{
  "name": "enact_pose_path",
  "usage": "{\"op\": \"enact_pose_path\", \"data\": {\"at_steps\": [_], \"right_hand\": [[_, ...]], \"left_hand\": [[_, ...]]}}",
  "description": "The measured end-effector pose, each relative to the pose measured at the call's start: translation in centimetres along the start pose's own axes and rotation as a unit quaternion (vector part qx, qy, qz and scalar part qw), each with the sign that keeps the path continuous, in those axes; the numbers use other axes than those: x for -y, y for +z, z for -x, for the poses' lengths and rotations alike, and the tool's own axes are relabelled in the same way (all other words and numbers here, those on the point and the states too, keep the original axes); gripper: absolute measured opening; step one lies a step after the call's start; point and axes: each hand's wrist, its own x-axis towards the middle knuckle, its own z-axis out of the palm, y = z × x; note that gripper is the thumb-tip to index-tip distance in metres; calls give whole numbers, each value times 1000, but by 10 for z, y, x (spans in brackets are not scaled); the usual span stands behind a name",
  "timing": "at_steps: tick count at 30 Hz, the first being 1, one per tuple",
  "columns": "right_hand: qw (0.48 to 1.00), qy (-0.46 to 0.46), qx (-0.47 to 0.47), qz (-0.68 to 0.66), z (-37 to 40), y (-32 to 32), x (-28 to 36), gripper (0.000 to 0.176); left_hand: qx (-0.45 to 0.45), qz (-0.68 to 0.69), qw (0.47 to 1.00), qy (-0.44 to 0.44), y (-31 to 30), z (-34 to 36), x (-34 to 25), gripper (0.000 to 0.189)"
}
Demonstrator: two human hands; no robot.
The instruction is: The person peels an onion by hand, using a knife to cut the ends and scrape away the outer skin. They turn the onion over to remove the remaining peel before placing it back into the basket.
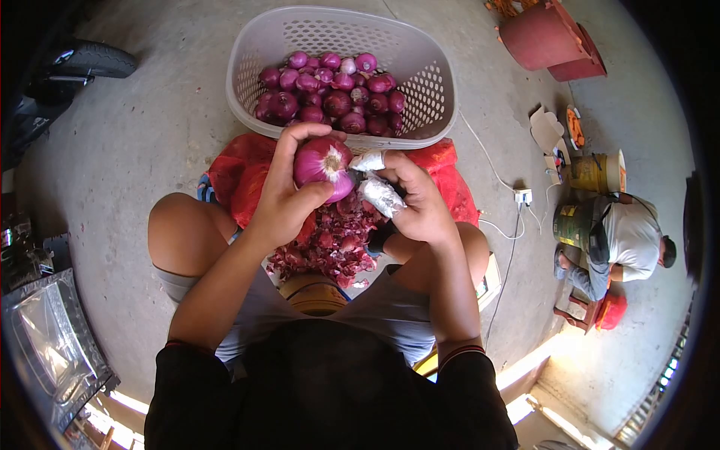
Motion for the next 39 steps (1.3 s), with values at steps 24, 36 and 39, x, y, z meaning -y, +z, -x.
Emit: {"op": "enact_pose_path", "data": {"at_steps": [24, 36, 39], "right_hand": [[997, -11, 41, 60, -4, 0, 13, 46], [996, -10, -65, -53, -8, 10, 9, 37], [996, -7, -35, -83, -6, 2, 6, 39]], "left_hand": [[12, -89, 993, 82, -7, 0, 8, 61], [3, -28, 997, 71, -7, 0, 4, 61], [-20, -30, 998, 43, -2, 1, 2, 63]]}}
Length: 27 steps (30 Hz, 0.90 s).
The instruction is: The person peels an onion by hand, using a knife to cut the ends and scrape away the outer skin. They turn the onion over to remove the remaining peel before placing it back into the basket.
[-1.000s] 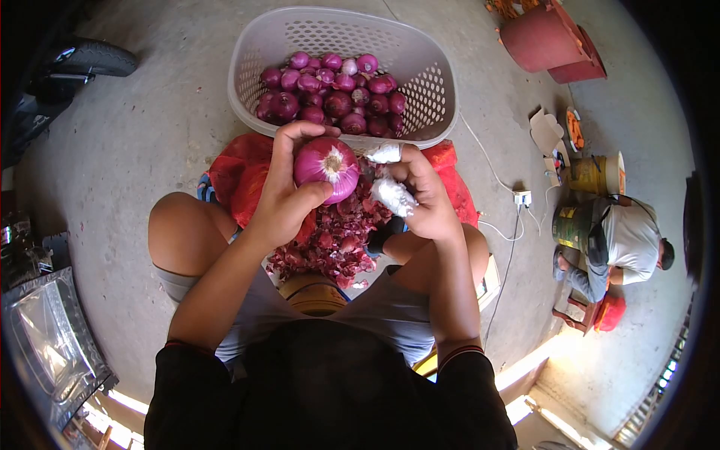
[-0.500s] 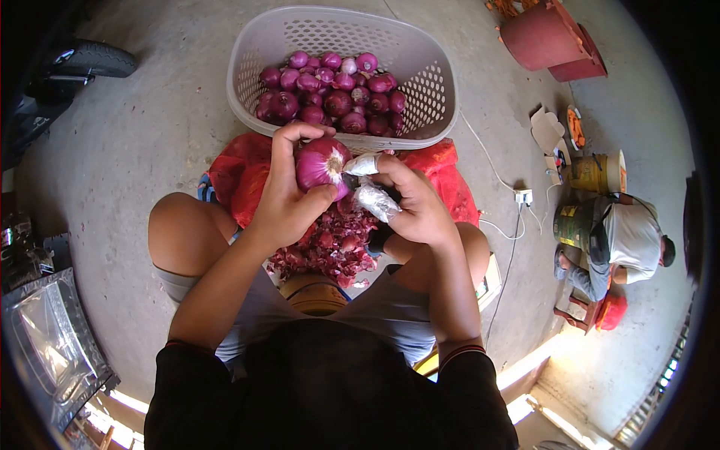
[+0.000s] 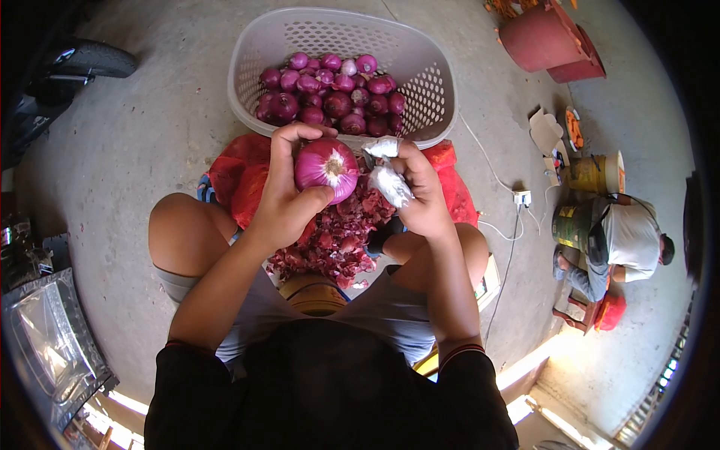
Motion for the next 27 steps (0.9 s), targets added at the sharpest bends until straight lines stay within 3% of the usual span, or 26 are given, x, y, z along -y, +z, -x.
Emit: {"op": "enact_pose_path", "data": {"at_steps": [5, 9, 12, 18, 21, 24, 27], "right_hand": [[989, -104, 29, 97, 7, 1, -17, 50], [987, -42, 59, 144, 1, 3, 4, 48], [983, -81, 56, 158, -2, 2, 7, 44], [983, -60, 37, 170, 0, 7, 0, 43], [987, -70, 9, 141, -1, 11, -4, 42], [996, -20, -12, 82, -1, 7, -3, 44], [998, -57, -26, -2, 1, 7, -11, 48]], "left_hand": [[-7, -8, 1000, -8, 0, 0, 1, 62], [-2, -32, 999, 15, 0, 0, 4, 61], [-4, -41, 999, 13, 1, 0, 3, 61], [11, -17, 1000, 3, -2, 0, 3, 62], [9, -3, 1000, 6, -2, 0, 2, 61], [10, 46, 999, -4, -1, 0, 1, 61], [13, 43, 999, 0, -2, 0, 1, 61]]}}
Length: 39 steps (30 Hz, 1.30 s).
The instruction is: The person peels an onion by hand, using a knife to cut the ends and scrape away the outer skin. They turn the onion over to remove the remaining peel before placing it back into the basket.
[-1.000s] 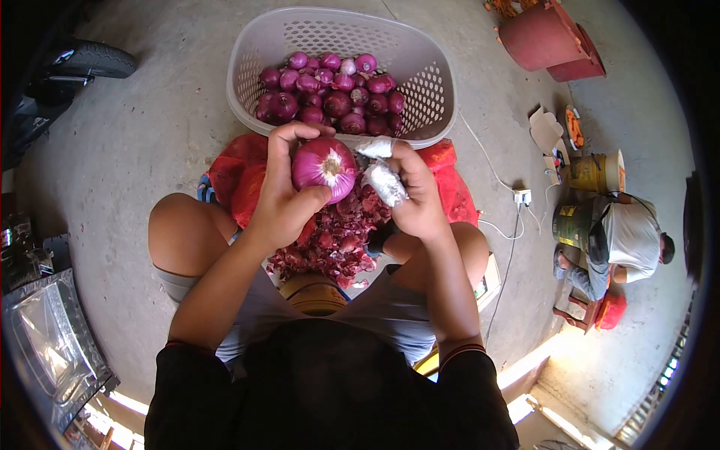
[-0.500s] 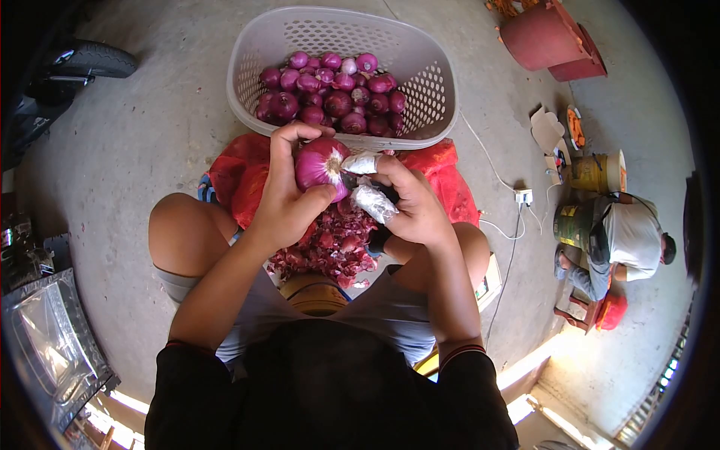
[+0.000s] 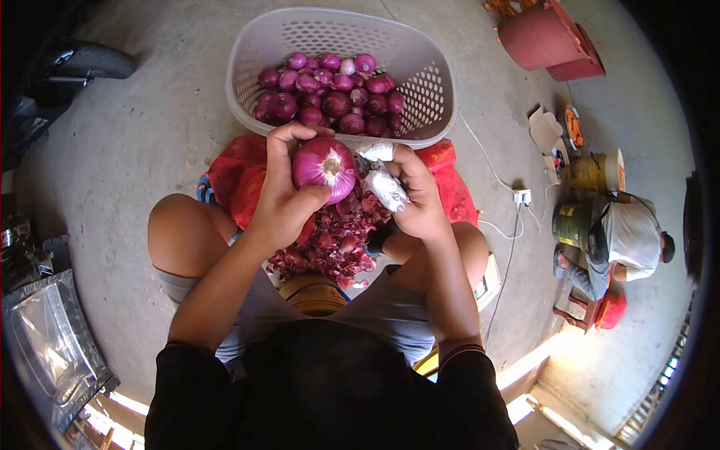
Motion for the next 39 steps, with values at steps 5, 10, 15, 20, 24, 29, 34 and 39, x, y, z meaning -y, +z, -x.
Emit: {"op": "enact_pose_path", "data": {"at_steps": [5, 10, 15, 20, 24, 29, 34, 39], "right_hand": [[989, -5, 72, 130, 5, -9, -1, 56], [984, 28, 94, 149, -1, -8, 14, 51], [982, 37, 98, 160, -3, -7, 20, 44], [979, 12, 73, 192, -2, -1, 13, 43], [982, -29, 43, 180, -3, 6, 6, 44], [992, -54, 5, 114, -3, 18, 0, 43], [999, -3, -8, 51, 0, 24, -2, 43], [998, 24, -53, -14, -2, 36, 5, 35]], "left_hand": [[-7, -6, 1000, -6, -1, -1, 0, 61], [-2, -39, 999, 7, 0, -1, 1, 62], [4, -57, 998, 8, 0, 0, 0, 61], [-5, -45, 999, -6, 0, 1, 0, 58], [-19, -28, 999, -12, 0, 1, 0, 56], [-33, 15, 999, -14, 0, 0, 0, 55], [-36, 46, 998, -16, -2, 0, 2, 56], [-36, -2, 999, 16, 1, 2, 2, 58]]}}
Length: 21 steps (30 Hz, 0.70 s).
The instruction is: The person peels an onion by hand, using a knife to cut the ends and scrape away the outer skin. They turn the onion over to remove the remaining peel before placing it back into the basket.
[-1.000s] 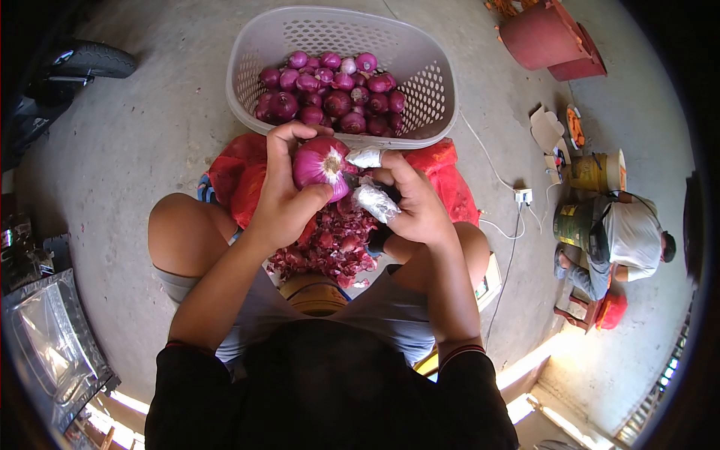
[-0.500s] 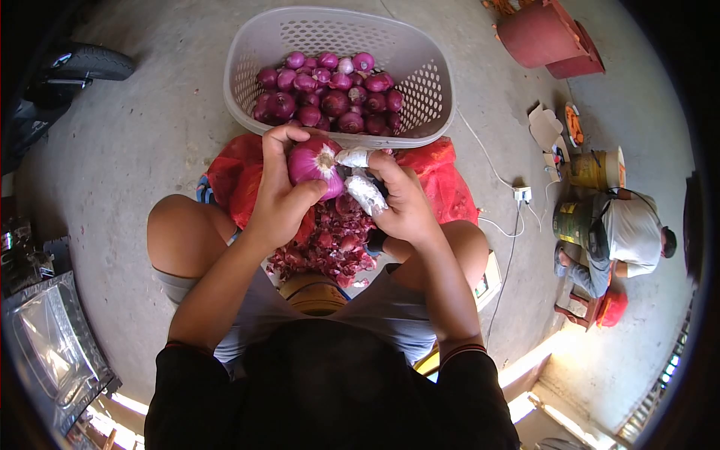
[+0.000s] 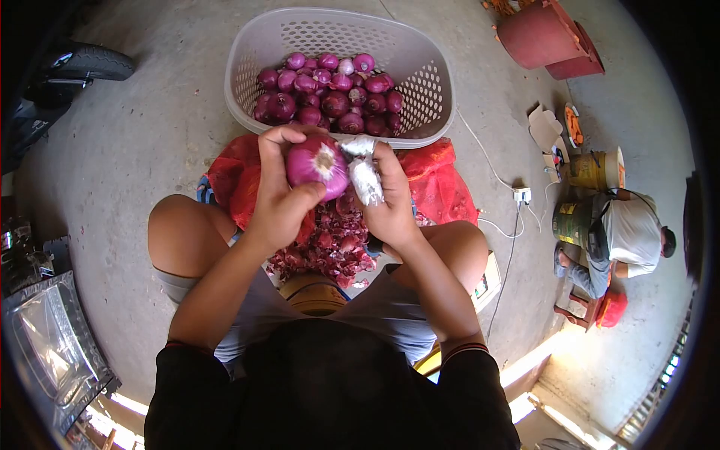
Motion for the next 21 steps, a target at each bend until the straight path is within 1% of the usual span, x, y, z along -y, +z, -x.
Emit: {"op": "enact_pose_path", "data": {"at_steps": [3, 6, 7, 13, 14, 16, 19, 21], "right_hand": [[996, 48, -13, -71, 2, -1, -3, 33], [991, 41, -8, -131, 4, -2, -7, 33], [991, 36, 1, -131, 5, -6, -7, 33], [995, 3, 8, -95, 0, -21, 1, 37], [995, -5, 17, -95, -1, -24, 2, 39], [996, 7, 65, -66, 1, -34, 10, 45], [996, 36, 71, -36, 1, -36, 12, 48], [996, 30, 86, 18, 2, -38, 7, 49]], "left_hand": [[1, 12, 1000, 5, 4, 1, -1, 60], [9, 19, 1000, 1, 2, 0, 0, 61], [10, 25, 1000, -2, 2, 0, 0, 60], [8, 81, 994, -73, -7, 0, 5, 60], [7, 93, 993, -73, -7, 0, 4, 58], [5, 117, 991, -72, -5, -2, -2, 54], [-13, 138, 986, -94, -3, -2, -4, 55], [-3, 107, 992, -66, -3, -2, -3, 55]]}}
